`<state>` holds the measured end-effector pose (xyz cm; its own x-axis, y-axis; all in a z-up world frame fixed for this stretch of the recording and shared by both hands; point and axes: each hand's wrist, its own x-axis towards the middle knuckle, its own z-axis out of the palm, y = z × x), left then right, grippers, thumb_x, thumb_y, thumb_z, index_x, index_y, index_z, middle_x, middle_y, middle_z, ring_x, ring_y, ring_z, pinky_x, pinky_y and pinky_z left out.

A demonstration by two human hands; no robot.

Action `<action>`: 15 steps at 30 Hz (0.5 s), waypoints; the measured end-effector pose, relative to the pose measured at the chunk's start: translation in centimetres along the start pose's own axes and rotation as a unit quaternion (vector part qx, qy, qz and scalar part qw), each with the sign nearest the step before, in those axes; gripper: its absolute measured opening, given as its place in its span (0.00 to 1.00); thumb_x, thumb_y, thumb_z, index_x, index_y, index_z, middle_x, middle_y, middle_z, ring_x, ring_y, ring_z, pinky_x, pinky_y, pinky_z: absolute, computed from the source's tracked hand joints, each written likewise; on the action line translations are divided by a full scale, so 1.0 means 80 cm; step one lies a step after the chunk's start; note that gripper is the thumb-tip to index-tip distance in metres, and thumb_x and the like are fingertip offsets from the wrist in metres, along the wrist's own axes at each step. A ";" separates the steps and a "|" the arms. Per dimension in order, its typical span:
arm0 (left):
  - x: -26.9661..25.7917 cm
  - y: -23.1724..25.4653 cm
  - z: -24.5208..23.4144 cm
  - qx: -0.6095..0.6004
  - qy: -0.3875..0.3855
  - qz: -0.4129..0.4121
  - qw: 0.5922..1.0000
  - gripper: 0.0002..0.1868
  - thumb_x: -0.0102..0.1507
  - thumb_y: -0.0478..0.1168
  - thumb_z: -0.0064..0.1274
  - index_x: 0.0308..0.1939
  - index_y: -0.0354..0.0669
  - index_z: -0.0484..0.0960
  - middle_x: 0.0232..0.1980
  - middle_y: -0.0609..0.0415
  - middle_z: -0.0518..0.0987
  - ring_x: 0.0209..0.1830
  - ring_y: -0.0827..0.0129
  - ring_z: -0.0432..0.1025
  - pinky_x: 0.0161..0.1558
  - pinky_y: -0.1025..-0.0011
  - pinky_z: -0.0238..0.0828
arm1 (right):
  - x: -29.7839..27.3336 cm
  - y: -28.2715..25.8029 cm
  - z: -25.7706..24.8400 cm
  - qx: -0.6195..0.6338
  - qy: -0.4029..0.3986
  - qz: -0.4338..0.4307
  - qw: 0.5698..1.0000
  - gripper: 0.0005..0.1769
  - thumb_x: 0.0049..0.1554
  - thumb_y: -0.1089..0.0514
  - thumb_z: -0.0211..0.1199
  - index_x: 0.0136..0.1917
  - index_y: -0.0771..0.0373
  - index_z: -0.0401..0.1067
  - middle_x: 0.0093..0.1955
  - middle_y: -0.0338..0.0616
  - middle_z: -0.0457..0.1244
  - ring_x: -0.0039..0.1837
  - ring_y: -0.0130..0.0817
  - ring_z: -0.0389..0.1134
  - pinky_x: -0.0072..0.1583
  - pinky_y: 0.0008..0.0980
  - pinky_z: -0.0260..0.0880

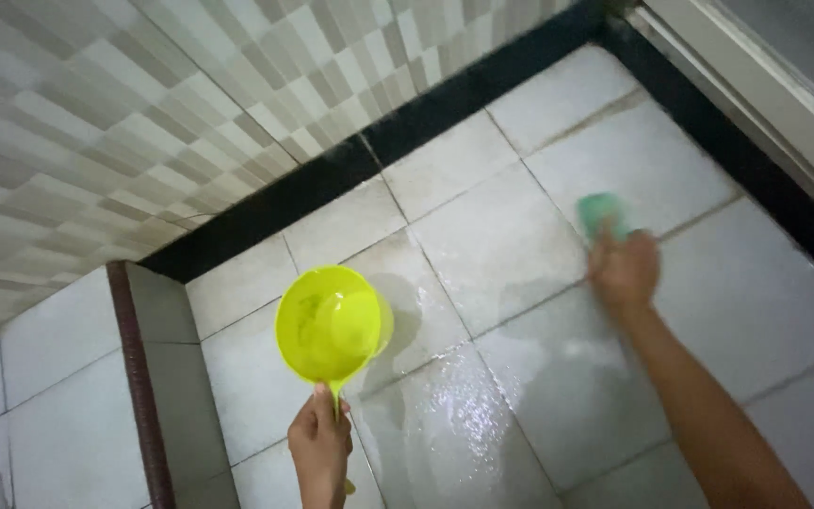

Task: Scrubbing bathroom floor tiles and the area around the drain using a brush, water, and cleaning liquid.

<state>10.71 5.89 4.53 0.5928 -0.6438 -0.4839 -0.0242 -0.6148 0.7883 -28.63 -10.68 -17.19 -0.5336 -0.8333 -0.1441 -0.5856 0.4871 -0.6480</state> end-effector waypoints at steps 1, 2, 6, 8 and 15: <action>0.008 -0.010 -0.004 -0.007 0.013 -0.024 1.000 0.28 0.74 0.56 0.41 0.25 0.42 0.67 0.19 0.55 0.58 0.18 0.72 0.50 0.22 0.70 0.44 | 0.025 0.022 0.015 -0.132 0.106 -0.144 0.975 0.29 0.63 0.42 0.56 0.68 0.64 0.65 0.50 0.60 0.61 0.52 0.57 0.61 0.52 0.54 0.60; 0.016 -0.020 -0.008 -0.014 0.026 -0.048 0.998 0.30 0.74 0.57 0.42 0.27 0.38 0.74 0.18 0.55 0.58 0.17 0.71 0.50 0.21 0.70 0.45 | 0.050 0.043 0.030 -0.255 0.207 -0.282 0.901 0.34 0.63 0.50 0.60 0.79 0.60 0.63 0.45 0.61 0.59 0.45 0.55 0.59 0.43 0.51 0.60; 0.033 -0.030 -0.006 -0.028 0.055 -0.041 0.997 0.30 0.73 0.57 0.42 0.25 0.37 0.73 0.17 0.54 0.58 0.17 0.71 0.51 0.21 0.71 0.46 | -0.076 -0.063 0.121 -0.548 0.053 -0.282 0.786 0.29 0.55 0.56 0.56 0.70 0.49 0.64 0.29 0.22 0.59 0.38 0.24 0.61 0.46 0.29 0.61; 0.040 -0.035 -0.003 -0.061 0.047 -0.025 0.997 0.29 0.74 0.55 0.40 0.27 0.35 0.73 0.16 0.57 0.54 0.16 0.72 0.46 0.20 0.71 0.41 | -0.190 -0.215 0.039 -0.013 -0.310 0.079 0.947 0.39 0.57 0.24 0.49 0.57 0.61 0.72 0.52 0.50 0.67 0.54 0.48 0.69 0.58 0.49 0.66; 0.065 -0.050 0.003 -0.047 0.103 -0.055 0.992 0.31 0.73 0.55 0.43 0.26 0.33 0.77 0.16 0.51 0.59 0.16 0.68 0.52 0.20 0.67 0.48 | -0.006 -0.039 0.062 -0.299 -0.009 -0.328 0.896 0.21 0.67 0.47 0.46 0.70 0.51 0.63 0.45 0.53 0.64 0.42 0.45 0.66 0.36 0.42 0.68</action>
<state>13.67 4.89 -1.18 0.7391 -0.4627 -0.4895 0.1199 -0.6248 0.7715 -23.48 -13.09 -18.80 0.0522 -0.9931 0.1049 -0.9947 -0.0610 -0.0825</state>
